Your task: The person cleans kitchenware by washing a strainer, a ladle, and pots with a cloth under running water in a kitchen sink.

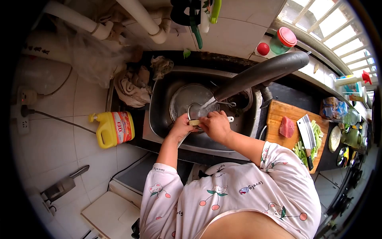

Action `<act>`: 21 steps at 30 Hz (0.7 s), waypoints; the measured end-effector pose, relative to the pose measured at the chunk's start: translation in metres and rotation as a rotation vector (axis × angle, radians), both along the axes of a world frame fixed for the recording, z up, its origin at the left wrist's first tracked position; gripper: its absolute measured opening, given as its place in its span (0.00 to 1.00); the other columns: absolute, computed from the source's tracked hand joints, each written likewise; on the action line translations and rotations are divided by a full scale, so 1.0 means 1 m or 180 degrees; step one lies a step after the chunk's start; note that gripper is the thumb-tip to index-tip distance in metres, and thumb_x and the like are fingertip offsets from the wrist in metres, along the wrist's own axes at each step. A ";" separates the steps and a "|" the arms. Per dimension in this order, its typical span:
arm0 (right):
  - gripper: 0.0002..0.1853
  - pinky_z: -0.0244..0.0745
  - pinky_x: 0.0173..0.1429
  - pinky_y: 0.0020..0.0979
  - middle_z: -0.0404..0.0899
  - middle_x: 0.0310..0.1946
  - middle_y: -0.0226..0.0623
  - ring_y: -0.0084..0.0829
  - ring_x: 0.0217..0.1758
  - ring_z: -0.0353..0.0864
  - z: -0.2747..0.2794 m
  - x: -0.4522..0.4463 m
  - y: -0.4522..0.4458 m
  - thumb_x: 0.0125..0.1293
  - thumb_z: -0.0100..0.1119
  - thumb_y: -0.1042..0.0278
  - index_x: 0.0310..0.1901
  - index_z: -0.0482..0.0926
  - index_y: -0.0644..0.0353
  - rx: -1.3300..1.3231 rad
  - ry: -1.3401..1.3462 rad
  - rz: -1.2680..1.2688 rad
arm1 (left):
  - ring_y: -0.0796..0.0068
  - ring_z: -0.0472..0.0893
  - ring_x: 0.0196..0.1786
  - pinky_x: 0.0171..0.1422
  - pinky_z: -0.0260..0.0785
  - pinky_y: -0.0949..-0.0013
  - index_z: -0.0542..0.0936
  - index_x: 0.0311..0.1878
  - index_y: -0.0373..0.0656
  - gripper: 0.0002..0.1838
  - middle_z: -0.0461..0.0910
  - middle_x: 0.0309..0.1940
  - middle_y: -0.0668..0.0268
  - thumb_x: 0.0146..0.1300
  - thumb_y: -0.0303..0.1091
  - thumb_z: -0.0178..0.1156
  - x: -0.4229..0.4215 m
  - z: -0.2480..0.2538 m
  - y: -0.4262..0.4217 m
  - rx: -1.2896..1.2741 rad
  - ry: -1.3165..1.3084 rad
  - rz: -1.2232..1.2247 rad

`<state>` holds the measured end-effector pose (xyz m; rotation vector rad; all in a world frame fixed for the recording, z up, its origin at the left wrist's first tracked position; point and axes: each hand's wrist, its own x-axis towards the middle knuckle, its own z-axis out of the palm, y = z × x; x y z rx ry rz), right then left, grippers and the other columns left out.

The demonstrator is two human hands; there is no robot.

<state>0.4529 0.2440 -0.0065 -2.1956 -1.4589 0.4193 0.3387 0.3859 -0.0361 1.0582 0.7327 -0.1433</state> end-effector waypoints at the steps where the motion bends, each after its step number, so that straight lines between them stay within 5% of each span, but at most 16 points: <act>1: 0.10 0.61 0.40 0.35 0.72 0.24 0.32 0.33 0.34 0.73 -0.001 0.001 -0.005 0.52 0.57 0.59 0.36 0.80 0.49 0.0032 0.0061 -0.0005 | 0.69 0.78 0.43 0.45 0.75 0.69 0.69 0.47 0.36 0.21 0.76 0.41 0.60 0.47 0.11 0.54 -0.002 -0.005 -0.003 -0.0084 0.0007 -0.0031; 8: 0.12 0.62 0.38 0.36 0.71 0.24 0.33 0.36 0.33 0.72 0.002 0.021 -0.042 0.53 0.59 0.63 0.40 0.79 0.52 0.0121 0.0254 -0.0657 | 0.75 0.78 0.37 0.39 0.76 0.72 0.72 0.45 0.34 0.13 0.77 0.38 0.62 0.55 0.17 0.51 -0.021 0.002 0.015 0.0383 0.0280 0.0200; 11: 0.13 0.65 0.34 0.37 0.71 0.24 0.35 0.38 0.30 0.71 0.008 0.030 -0.041 0.54 0.57 0.66 0.43 0.78 0.53 0.1386 0.0368 -0.0899 | 0.77 0.77 0.34 0.34 0.76 0.73 0.73 0.43 0.35 0.08 0.76 0.33 0.66 0.60 0.24 0.51 -0.028 0.019 0.014 0.0658 0.0540 0.0287; 13: 0.11 0.69 0.33 0.40 0.73 0.27 0.40 0.42 0.30 0.74 -0.042 0.038 -0.051 0.56 0.55 0.66 0.42 0.76 0.54 0.0067 0.0009 -0.0823 | 0.77 0.77 0.34 0.32 0.76 0.73 0.73 0.44 0.35 0.09 0.77 0.33 0.65 0.61 0.25 0.51 -0.042 0.019 0.016 0.1016 0.0643 0.0114; 15: 0.12 0.70 0.34 0.40 0.73 0.27 0.41 0.43 0.32 0.75 -0.045 0.037 -0.060 0.57 0.53 0.65 0.43 0.76 0.54 -0.0403 -0.0121 -0.1060 | 0.83 0.73 0.25 0.28 0.75 0.76 0.73 0.40 0.37 0.06 0.72 0.23 0.71 0.62 0.29 0.52 -0.049 0.024 0.013 0.1525 0.0750 0.0116; 18: 0.12 0.70 0.37 0.41 0.72 0.29 0.44 0.46 0.33 0.74 -0.004 0.027 -0.056 0.57 0.54 0.65 0.42 0.75 0.57 0.0137 0.0344 -0.1060 | 0.75 0.79 0.28 0.25 0.74 0.75 0.71 0.37 0.38 0.08 0.78 0.29 0.64 0.65 0.34 0.49 -0.062 0.022 0.008 0.1375 0.0757 0.0294; 21: 0.10 0.70 0.39 0.43 0.72 0.32 0.48 0.49 0.34 0.73 -0.047 0.023 -0.065 0.55 0.53 0.69 0.40 0.75 0.60 -0.0351 0.0559 -0.0711 | 0.71 0.81 0.28 0.22 0.72 0.75 0.69 0.40 0.38 0.09 0.77 0.29 0.62 0.65 0.34 0.49 -0.068 0.027 0.001 0.0444 0.0559 0.0638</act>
